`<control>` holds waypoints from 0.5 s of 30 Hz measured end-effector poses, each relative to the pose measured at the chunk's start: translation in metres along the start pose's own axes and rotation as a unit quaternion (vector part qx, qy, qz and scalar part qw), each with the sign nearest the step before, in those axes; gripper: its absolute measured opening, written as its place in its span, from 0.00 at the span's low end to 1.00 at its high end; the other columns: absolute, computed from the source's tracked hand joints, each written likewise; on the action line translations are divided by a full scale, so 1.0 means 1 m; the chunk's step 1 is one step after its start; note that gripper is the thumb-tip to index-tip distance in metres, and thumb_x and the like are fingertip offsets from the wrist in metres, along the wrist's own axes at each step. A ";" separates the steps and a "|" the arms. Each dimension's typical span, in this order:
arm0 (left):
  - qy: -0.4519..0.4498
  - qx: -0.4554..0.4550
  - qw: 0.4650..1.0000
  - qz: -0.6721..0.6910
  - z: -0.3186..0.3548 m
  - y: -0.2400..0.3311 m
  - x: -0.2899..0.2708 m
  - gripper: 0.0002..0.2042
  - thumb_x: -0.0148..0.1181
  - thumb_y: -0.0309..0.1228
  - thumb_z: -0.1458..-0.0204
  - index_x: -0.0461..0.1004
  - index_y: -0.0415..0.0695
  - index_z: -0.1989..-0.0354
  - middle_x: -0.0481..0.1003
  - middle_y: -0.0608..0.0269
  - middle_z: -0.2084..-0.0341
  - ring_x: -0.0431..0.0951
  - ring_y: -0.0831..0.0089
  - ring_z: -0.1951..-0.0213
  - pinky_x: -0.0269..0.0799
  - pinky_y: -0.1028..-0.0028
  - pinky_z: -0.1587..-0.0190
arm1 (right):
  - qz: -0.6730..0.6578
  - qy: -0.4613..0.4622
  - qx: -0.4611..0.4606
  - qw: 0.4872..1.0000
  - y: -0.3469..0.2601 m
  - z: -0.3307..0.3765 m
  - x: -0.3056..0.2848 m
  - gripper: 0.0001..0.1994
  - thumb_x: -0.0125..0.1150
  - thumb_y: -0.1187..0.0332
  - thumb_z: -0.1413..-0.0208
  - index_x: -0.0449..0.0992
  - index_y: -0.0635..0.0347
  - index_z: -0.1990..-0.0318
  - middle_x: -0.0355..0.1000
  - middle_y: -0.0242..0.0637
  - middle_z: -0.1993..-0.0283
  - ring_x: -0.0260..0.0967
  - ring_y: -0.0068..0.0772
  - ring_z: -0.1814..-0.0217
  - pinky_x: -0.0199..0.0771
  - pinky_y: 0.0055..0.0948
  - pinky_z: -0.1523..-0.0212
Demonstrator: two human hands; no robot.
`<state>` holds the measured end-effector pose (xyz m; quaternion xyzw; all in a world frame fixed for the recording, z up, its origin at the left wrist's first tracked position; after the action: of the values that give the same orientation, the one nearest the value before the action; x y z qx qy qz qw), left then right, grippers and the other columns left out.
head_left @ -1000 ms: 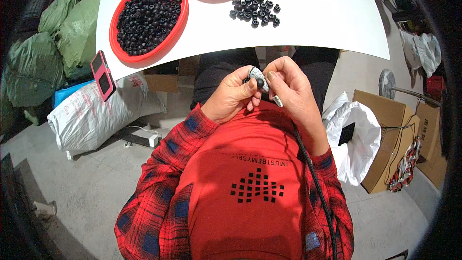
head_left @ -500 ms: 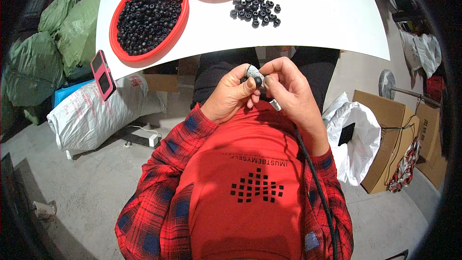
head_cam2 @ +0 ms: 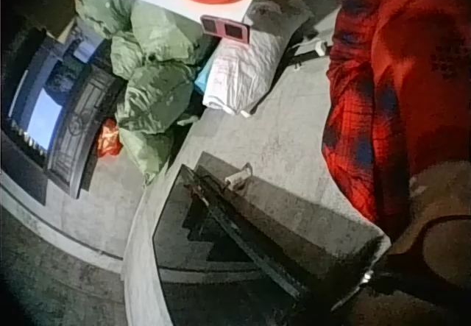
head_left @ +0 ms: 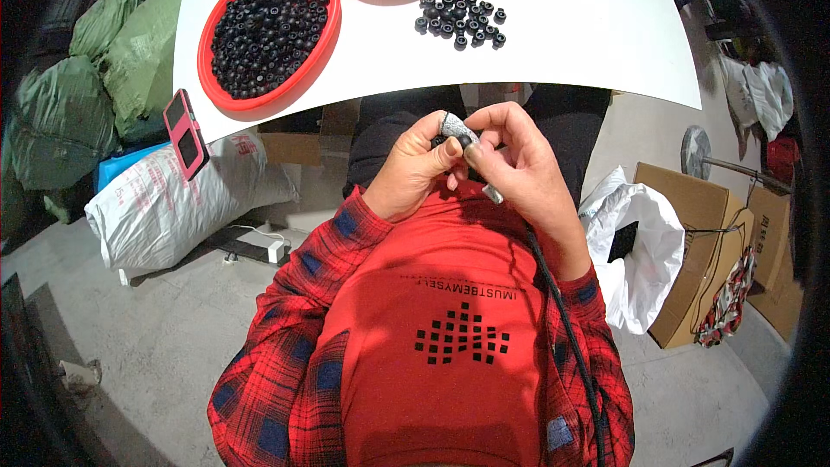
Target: The person assembles small black plastic components by hand, pressing pieces together one at a time.
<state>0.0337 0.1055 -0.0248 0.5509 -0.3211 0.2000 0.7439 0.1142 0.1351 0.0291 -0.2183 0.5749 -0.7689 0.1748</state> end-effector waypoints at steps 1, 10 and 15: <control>0.004 0.000 1.000 0.021 0.000 0.000 0.000 0.09 0.54 0.36 0.42 0.68 0.45 0.60 0.72 0.70 0.73 0.71 0.85 0.74 0.69 0.86 0.73 | 0.011 -0.003 0.002 1.000 -0.003 0.001 0.003 0.08 0.51 0.72 0.40 0.65 0.66 0.55 0.65 0.29 0.70 0.72 0.19 0.70 0.70 0.15 0.71; 0.002 -0.015 0.999 0.035 0.001 -0.001 0.000 0.09 0.54 0.36 0.42 0.68 0.45 0.60 0.72 0.69 0.73 0.72 0.84 0.73 0.69 0.85 0.73 | 0.016 0.006 -0.016 1.000 0.004 -0.003 -0.005 0.08 0.50 0.75 0.41 0.66 0.66 0.54 0.66 0.28 0.71 0.70 0.17 0.70 0.69 0.15 0.70; -0.003 -0.013 1.000 0.017 0.000 -0.003 -0.003 0.09 0.54 0.36 0.42 0.68 0.45 0.60 0.72 0.70 0.74 0.72 0.83 0.74 0.69 0.85 0.74 | -0.030 0.021 -0.004 0.999 0.005 -0.003 -0.004 0.07 0.50 0.72 0.39 0.67 0.65 0.56 0.67 0.28 0.73 0.69 0.16 0.71 0.68 0.15 0.70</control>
<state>0.0334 0.1045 -0.0289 0.5363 -0.3353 0.2062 0.7466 0.1158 0.1386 0.0230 -0.2202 0.5742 -0.7762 0.1385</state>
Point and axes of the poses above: each hand's wrist, its own z-axis away from the middle knuckle, its own x-axis out of the palm, y = z × x, the point moved 10 cm from there along -z, towards the middle knuckle
